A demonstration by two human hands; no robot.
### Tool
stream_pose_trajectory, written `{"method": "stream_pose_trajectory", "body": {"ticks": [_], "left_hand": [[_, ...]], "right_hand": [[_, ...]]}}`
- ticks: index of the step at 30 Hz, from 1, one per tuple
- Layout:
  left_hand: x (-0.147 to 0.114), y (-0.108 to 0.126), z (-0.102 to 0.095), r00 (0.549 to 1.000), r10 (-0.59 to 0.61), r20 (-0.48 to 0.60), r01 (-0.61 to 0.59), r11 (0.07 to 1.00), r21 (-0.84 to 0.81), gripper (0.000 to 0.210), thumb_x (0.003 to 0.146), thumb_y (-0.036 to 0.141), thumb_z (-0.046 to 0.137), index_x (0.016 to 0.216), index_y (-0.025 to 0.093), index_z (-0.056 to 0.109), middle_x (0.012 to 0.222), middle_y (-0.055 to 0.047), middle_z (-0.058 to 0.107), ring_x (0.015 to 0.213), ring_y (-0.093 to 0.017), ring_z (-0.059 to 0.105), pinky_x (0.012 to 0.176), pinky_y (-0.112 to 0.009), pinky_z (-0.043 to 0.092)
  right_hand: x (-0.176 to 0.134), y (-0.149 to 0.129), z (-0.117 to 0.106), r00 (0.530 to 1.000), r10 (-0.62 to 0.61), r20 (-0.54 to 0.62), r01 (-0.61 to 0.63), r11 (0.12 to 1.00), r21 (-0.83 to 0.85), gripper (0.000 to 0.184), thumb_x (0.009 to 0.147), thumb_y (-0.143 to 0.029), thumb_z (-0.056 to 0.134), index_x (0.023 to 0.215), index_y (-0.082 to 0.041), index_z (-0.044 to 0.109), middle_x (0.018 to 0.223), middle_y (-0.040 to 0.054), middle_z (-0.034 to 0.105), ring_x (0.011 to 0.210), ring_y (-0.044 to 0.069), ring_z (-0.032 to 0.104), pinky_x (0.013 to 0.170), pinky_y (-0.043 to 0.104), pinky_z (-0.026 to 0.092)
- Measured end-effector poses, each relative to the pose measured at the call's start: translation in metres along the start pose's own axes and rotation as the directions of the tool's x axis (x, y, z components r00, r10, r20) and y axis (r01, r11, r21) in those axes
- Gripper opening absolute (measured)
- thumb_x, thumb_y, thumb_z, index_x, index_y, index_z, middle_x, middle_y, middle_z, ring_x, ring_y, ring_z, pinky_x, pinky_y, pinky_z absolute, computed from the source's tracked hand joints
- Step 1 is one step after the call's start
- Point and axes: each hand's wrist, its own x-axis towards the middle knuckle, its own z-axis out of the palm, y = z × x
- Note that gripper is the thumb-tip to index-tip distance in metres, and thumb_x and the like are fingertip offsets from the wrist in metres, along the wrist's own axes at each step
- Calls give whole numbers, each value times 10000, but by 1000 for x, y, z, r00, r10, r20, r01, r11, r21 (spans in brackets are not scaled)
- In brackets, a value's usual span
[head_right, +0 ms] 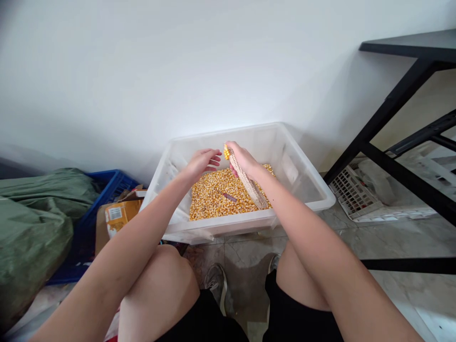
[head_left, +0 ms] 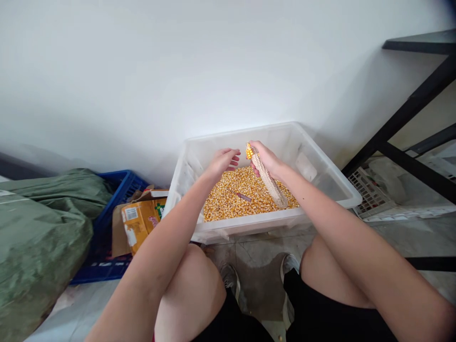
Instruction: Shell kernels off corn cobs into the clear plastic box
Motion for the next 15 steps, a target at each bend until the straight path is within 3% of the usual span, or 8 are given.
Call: {"method": "stream_pose_trajectory", "body": {"ticks": [5,10,15], "left_hand": [[1,-1,1,1000,5,9,-5,1000,10,256,809,413,617,858,170,679,825,-54,628,691,-135,599,578,-244,484],[0,-1,1,1000,-2,3,2,1000,12,237,805,393,614,850,169,678,830,-60,636,694,-135,604,581,-244,487],[0,-1,1,1000,-3,9,3,1000,17,229,806,386,612,852,173,681,828,-58,636,690,-134,602,583,-243,484]], "right_hand": [[-2,-1,0,998,20,56,-23,998,62,494,915,-649,306,763,-225,508,509,9,487,394,139,425,378,263,362],[-4,-1,2,1000,1,-21,-1,1000,-17,462,851,-682,475,776,-228,513,493,-12,472,387,138,419,371,269,360],[-1,0,0,998,47,51,-51,996,73,496,901,-672,347,791,-224,531,512,4,473,397,138,420,377,266,370]]}}
